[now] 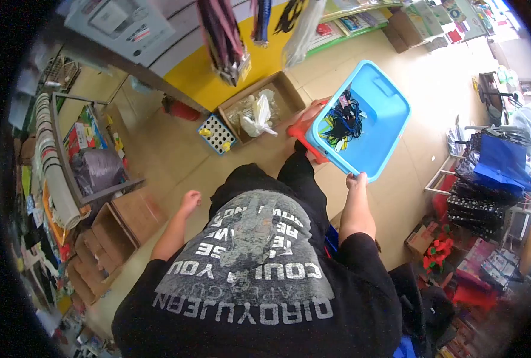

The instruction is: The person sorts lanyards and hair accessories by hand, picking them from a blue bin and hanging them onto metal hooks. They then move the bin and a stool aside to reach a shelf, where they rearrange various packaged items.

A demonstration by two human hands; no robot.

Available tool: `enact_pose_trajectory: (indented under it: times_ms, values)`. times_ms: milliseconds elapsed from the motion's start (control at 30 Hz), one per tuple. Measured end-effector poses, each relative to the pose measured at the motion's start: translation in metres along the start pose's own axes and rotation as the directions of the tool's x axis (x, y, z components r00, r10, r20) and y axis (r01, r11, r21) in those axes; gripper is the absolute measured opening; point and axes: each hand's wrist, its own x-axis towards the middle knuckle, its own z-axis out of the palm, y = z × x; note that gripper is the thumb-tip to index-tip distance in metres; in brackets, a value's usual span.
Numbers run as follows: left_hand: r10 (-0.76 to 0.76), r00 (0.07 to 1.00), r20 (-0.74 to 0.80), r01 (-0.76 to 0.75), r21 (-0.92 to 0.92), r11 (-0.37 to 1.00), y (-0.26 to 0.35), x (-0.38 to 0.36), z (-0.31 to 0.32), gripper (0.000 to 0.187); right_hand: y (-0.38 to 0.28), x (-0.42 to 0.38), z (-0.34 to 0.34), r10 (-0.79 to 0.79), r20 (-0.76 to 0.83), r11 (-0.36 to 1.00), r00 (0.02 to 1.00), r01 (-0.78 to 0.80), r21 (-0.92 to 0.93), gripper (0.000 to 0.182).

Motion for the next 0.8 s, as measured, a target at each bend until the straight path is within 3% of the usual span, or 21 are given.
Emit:
enact_pose_trajectory:
  times_ms: [200, 367, 467, 500, 567, 633, 667, 700, 733, 800]
  values:
    - [-0.036, 0.999, -0.014, 0.036, 0.014, 0.999, 0.006, 0.016, 0.015, 0.018, -0.052, 0.026, 0.049, -0.086, 0.111, 0.990, 0.990, 0.072, 0.125, 0.027]
    - [-0.086, 0.996, 0.020, 0.085, 0.063, 0.994, 0.043, 0.012, 0.041, 0.018, -0.084, 0.072, 0.067, -0.008, 0.224, 0.997, 0.975, -0.010, 0.082, 0.025]
    - [-0.175, 0.980, -0.099, 0.180, 0.041, 0.983, 0.088, 0.000, 0.084, 0.019, -0.080, 0.073, 0.068, -0.027, 0.276, 0.998, 0.961, 0.013, 0.055, 0.024]
    - [-0.189, 0.975, -0.121, 0.191, 0.011, 0.981, 0.100, -0.001, 0.099, 0.020, -0.084, 0.060, 0.070, 0.040, 0.279, 0.997, 0.960, -0.055, 0.045, 0.024]
    - [-0.225, 0.963, -0.145, 0.227, -0.002, 0.974, 0.117, -0.018, 0.132, 0.022, -0.112, 0.036, 0.048, 0.125, 0.254, 0.990, 0.959, -0.137, 0.032, 0.024]
    - [-0.183, 0.982, -0.045, 0.186, 0.066, 0.980, 0.147, -0.024, 0.165, 0.024, -0.146, 0.037, 0.036, 0.024, 0.030, 0.993, 0.999, -0.020, -0.119, 0.025]
    - [-0.186, 0.981, -0.049, 0.190, 0.078, 0.979, 0.161, -0.026, 0.180, 0.024, -0.162, 0.054, 0.042, 0.034, 0.023, 0.993, 0.999, -0.031, -0.115, 0.025]
    - [-0.156, 0.986, -0.054, 0.162, 0.146, 0.976, 0.170, -0.029, 0.191, 0.024, -0.175, 0.071, 0.050, -0.492, 0.049, 0.756, 0.869, 0.455, -0.470, 0.025]
    - [-0.124, 0.990, -0.059, 0.134, 0.209, 0.969, 0.176, -0.033, 0.203, 0.025, -0.187, 0.077, 0.064, -0.823, 0.272, 0.194, 0.499, 0.696, -0.691, 0.024]
    - [-0.099, 0.991, -0.094, 0.120, 0.259, 0.958, 0.188, -0.043, 0.219, 0.025, -0.217, 0.077, 0.128, -0.717, 0.557, 0.161, 0.420, 0.876, -0.454, 0.021]
